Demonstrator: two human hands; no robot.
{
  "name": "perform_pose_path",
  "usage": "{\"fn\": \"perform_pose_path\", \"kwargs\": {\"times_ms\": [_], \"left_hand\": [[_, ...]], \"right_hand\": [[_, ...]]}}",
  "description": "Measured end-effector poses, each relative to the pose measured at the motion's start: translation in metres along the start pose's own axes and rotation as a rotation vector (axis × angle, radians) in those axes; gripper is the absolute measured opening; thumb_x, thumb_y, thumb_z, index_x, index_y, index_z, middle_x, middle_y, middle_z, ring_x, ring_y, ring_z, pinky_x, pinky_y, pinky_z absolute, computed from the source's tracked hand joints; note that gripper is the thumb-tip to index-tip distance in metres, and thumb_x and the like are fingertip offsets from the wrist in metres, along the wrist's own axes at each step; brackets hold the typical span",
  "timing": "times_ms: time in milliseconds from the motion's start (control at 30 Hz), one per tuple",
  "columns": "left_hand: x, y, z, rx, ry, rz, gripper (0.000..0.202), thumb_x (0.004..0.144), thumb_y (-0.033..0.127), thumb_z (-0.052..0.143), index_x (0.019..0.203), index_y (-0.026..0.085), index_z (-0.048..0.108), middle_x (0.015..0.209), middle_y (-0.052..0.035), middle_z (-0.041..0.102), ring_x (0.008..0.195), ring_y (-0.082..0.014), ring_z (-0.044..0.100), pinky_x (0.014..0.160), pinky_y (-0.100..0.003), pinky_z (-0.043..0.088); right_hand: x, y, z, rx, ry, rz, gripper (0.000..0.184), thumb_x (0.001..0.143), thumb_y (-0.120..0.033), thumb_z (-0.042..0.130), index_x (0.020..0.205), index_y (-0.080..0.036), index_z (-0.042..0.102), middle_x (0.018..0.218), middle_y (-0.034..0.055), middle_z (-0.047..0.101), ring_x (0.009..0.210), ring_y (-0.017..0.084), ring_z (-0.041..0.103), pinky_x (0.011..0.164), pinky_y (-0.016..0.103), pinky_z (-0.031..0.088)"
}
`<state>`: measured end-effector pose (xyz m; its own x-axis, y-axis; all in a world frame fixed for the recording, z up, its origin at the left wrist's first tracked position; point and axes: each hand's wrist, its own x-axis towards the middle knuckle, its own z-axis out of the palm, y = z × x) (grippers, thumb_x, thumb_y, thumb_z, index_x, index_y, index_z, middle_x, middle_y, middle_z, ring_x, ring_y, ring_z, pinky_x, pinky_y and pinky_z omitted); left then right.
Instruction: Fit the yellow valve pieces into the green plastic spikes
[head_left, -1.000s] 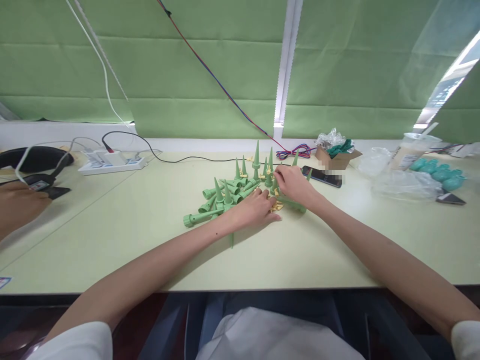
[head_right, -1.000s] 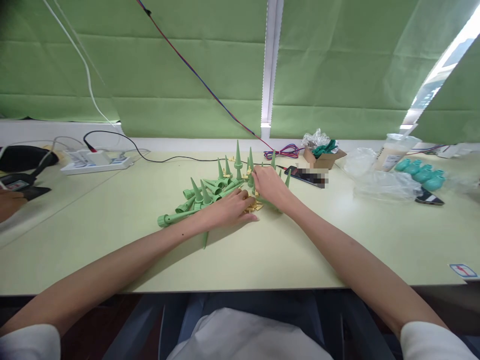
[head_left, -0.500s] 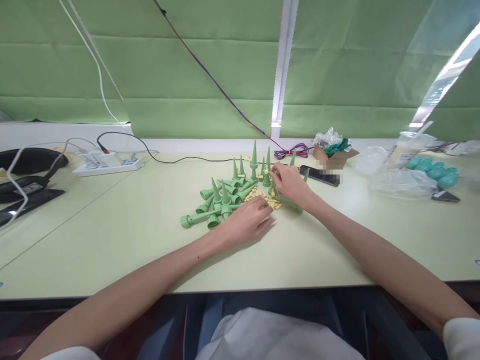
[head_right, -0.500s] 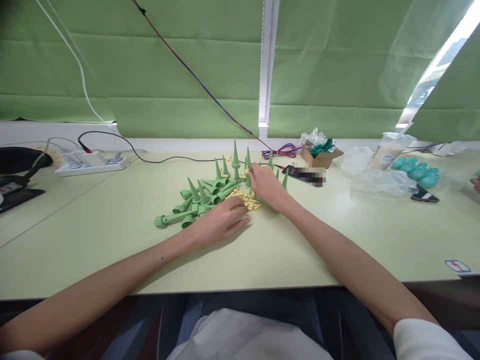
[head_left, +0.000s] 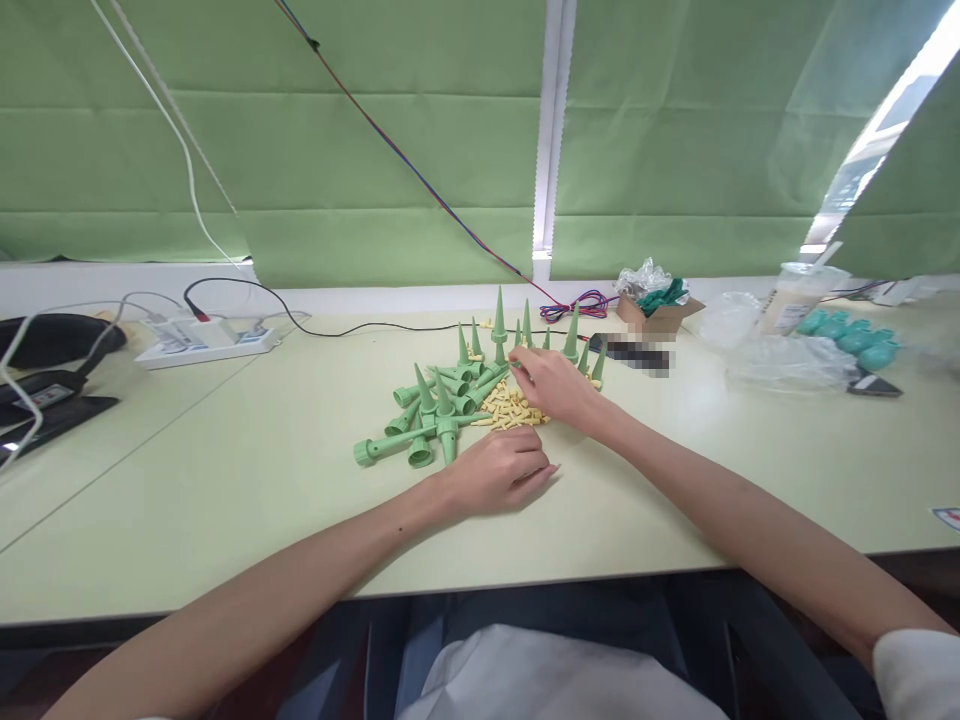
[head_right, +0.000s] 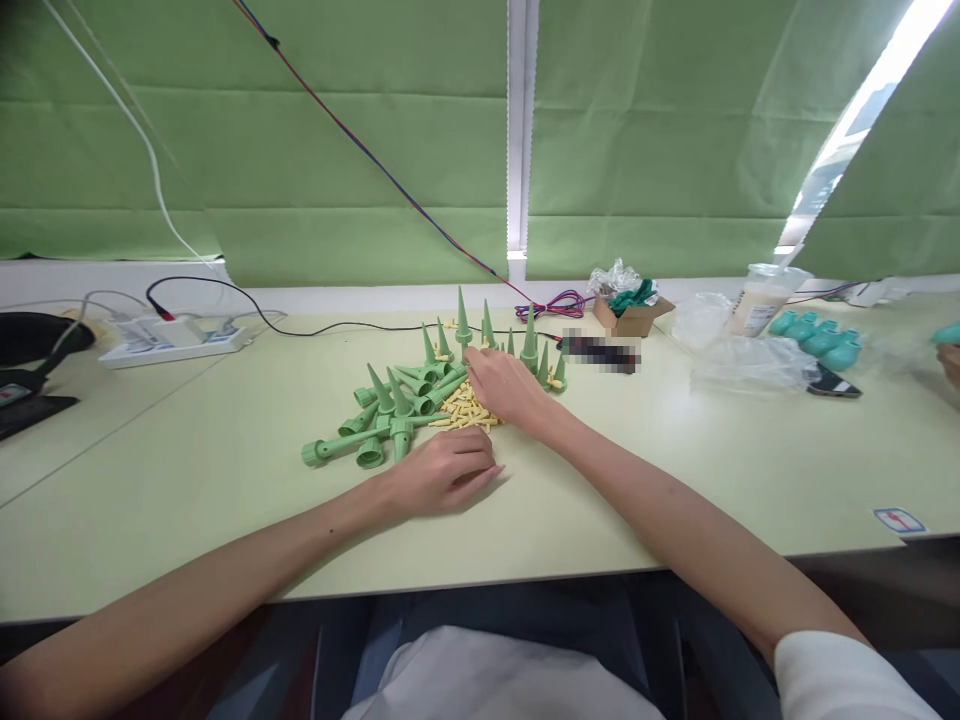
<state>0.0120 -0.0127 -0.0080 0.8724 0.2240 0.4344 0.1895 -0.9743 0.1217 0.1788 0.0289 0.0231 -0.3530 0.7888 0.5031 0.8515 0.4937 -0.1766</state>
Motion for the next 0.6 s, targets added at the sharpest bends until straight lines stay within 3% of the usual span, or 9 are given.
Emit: {"fn": "perform_pose_path", "kwargs": {"times_ms": [200,400,600], "left_hand": [[0.000,0.001,0.002,-0.017,0.086,0.025,0.035,0.097,0.022,0.044,0.067,0.016,0.060,0.065,-0.0064,0.062,0.065,-0.0157,0.056,0.062,-0.029,0.044],[0.001,0.003,0.002,-0.023,0.076,0.009,0.037,0.097,0.023,0.043,0.065,0.016,0.059,0.061,-0.0051,0.059,0.063,-0.0153,0.055,0.061,-0.029,0.042],[0.001,0.005,0.004,-0.050,0.081,-0.004,0.036,0.097,0.023,0.045,0.065,0.016,0.059,0.062,-0.0046,0.059,0.064,-0.0154,0.055,0.061,-0.029,0.041]], "right_hand": [[0.033,-0.007,0.020,0.010,-0.166,-0.051,0.028,0.091,-0.010,0.049,0.116,-0.011,0.061,0.110,0.0154,0.066,0.102,0.025,0.060,0.084,0.032,0.043],[0.045,-0.014,0.025,-0.017,-0.314,-0.167,0.035,0.082,-0.003,0.051,0.111,-0.016,0.064,0.113,0.0115,0.063,0.099,0.024,0.059,0.077,0.031,0.043],[0.039,-0.019,0.024,-0.055,-0.353,-0.201,0.036,0.083,-0.006,0.051,0.116,-0.015,0.060,0.110,0.0126,0.064,0.097,0.024,0.059,0.073,0.031,0.043]]}}
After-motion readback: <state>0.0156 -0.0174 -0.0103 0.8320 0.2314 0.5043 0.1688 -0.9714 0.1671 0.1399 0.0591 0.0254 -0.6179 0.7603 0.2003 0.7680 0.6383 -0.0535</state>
